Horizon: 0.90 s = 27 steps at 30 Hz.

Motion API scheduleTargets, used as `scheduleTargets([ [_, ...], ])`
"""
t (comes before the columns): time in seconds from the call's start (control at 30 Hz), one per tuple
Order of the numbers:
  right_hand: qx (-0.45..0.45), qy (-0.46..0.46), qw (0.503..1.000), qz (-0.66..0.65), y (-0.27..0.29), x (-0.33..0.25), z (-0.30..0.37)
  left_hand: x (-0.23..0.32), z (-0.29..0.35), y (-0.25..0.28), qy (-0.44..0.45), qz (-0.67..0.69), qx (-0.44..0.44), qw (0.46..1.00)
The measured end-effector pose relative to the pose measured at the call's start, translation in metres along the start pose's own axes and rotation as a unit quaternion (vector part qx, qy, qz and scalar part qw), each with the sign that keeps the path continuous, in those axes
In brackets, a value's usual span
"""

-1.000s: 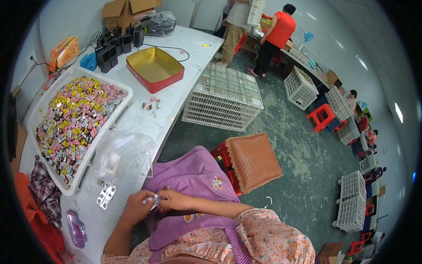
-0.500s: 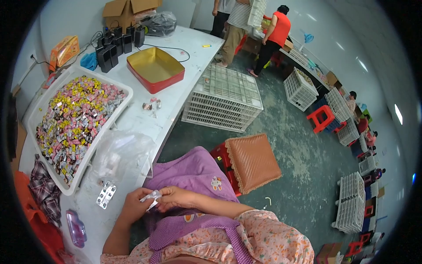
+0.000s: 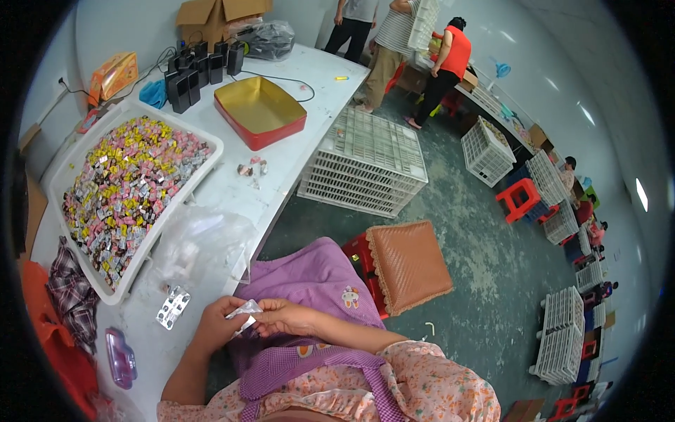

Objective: Packaging small blister-packed items and cotton into white plastic bottles and sealing them.

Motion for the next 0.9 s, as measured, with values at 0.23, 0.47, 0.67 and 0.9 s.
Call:
scheduleTargets([
  [0.23, 0.013, 0.014, 1.000, -0.003, 0.001, -0.004, 0.003, 0.016, 0.000, 0.003, -0.053, -0.026, 0.016, 0.998],
  [0.47, 0.013, 0.006, 1.000, -0.016, -0.001, 0.001, 0.002, 0.008, 0.002, 0.000, -0.029, -0.025, 0.005, 0.999],
  [0.67, -0.016, 0.005, 0.999, -0.036, -0.002, 0.002, 0.001, 0.007, 0.002, -0.003, -0.012, 0.005, -0.010, 1.000],
  [0.9, 0.003, 0.011, 0.999, -0.041, -0.011, -0.006, 0.002, 0.005, -0.002, -0.004, 0.026, 0.069, -0.040, 0.997],
])
Point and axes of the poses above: each hand's wrist, its own z-axis away from the middle knuckle, its own y-axis out of the back of the hand, x = y × z, the point moved 10 cm from there along -z, towards the middle knuckle, and after that the axes turned 15 degrees about -z, right-handed, at the moved point
